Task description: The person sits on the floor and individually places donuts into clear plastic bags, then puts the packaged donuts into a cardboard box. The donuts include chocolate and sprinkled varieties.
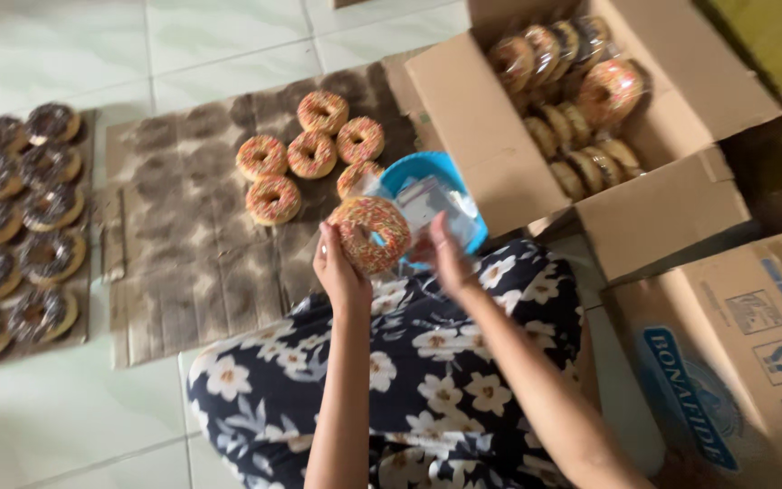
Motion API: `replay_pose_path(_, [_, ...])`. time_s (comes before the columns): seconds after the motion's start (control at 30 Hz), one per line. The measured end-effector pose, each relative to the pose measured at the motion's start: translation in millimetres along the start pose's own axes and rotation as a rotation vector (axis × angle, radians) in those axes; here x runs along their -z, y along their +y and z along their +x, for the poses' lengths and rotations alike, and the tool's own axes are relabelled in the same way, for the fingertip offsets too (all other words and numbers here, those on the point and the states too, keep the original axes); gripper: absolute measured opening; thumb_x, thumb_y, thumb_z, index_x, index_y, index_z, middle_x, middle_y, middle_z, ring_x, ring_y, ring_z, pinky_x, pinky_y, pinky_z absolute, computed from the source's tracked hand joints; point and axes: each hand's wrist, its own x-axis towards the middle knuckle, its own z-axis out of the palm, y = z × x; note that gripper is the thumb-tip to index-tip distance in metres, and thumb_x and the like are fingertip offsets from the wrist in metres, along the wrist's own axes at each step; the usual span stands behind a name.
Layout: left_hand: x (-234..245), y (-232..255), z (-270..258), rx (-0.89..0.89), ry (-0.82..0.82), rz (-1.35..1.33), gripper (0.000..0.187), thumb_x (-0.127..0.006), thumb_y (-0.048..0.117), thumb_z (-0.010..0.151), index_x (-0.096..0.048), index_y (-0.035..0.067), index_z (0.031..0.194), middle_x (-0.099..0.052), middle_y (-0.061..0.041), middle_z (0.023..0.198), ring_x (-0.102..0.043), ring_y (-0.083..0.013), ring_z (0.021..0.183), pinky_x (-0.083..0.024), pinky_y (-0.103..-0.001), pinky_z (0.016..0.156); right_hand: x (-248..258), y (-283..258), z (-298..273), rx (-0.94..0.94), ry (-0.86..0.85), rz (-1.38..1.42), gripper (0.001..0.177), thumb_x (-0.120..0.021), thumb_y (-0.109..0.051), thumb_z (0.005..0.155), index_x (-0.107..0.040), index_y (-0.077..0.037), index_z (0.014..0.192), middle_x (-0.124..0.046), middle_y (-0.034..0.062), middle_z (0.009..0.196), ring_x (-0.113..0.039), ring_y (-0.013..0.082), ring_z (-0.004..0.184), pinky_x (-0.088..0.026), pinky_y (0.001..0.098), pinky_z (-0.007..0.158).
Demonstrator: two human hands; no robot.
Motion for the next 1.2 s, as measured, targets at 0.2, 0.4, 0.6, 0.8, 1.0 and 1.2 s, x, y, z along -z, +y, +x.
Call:
replay_pose_path(0.2, [-28.9,-31.1,3.2,0.088,-0.031,0.320,0.066,-0.043,0.052,0.107,-0.053,-0.004,0.142,-0.063,-0.014,0.139,-0.056,-0.0219,0.135,-0.040,-0.038,0.117,-20.5,-31.3,-1.8,0.138,0.179,-0.104,0.063,-0.081,-0.038,0.087,-0.054,0.010,0.117,-0.070,0.0211,0.121,-0.074,0.0252,0.106,-0.067,0.0393,0.085])
replay_pose_path(0.4, [-8.8,-18.1,9.3,0.192,-0.066,0.430,0.074,-0.027,0.058,0.103,-0.048,0.003,0.149,-0.059,-0.014,0.143,-0.051,-0.0252,0.138,-0.034,-0.042,0.115,110.1,-182.1,48.7,0.525,0.560,-0.640,0.055,-0.077,-0.026,0.097,-0.053,-0.002,0.140,-0.070,0.0120,0.124,-0.069,0.0167,0.105,-0.061,0.0329,0.091])
replay_pose_path(0.6, [29.3,-36.1,13.1,0.282,-0.019,0.333,0.066,-0.032,0.054,0.108,-0.059,0.000,0.135,-0.068,-0.016,0.126,-0.062,-0.0242,0.121,-0.044,-0.039,0.105,243.0,-256.1,141.0,0.231,0.571,-1.491,0.073,-0.078,-0.020,0.090,-0.041,-0.010,0.152,-0.060,0.0127,0.142,-0.062,0.0312,0.124,-0.046,0.0390,0.105])
replay_pose_path(0.8, [57.4,-59.3,19.1,0.321,0.036,0.319,0.062,-0.035,0.054,0.109,-0.065,0.001,0.122,-0.071,-0.012,0.109,-0.066,-0.0210,0.107,-0.046,-0.037,0.096,298.1,-210.0,200.4,0.289,0.583,-1.066,0.025,-0.068,-0.021,0.104,-0.072,-0.006,0.123,-0.068,0.0099,0.124,-0.070,0.0243,0.106,-0.052,0.0384,0.109])
replay_pose_path(1.0, [58.8,-63.3,18.4,0.327,0.047,0.382,0.058,-0.039,0.050,0.110,-0.067,0.000,0.117,-0.071,-0.011,0.106,-0.066,-0.0211,0.104,-0.051,-0.036,0.094,266.7,-221.7,180.4,0.413,0.759,-1.388,0.031,-0.062,-0.023,0.099,-0.063,-0.009,0.126,-0.056,0.0071,0.128,-0.064,0.0166,0.072,-0.057,0.0350,0.062])
replay_pose_path(1.2, [-18.9,-41.9,-5.9,0.126,-0.081,0.651,0.037,-0.057,0.030,0.106,-0.071,0.000,0.123,-0.074,-0.015,0.114,-0.068,-0.0243,0.111,-0.054,-0.041,0.102,141.3,-187.4,136.9,0.663,0.483,-1.161,0.021,-0.053,-0.005,0.102,-0.072,-0.011,0.109,-0.076,0.0049,0.088,-0.070,0.0102,0.073,-0.054,0.0255,0.064])
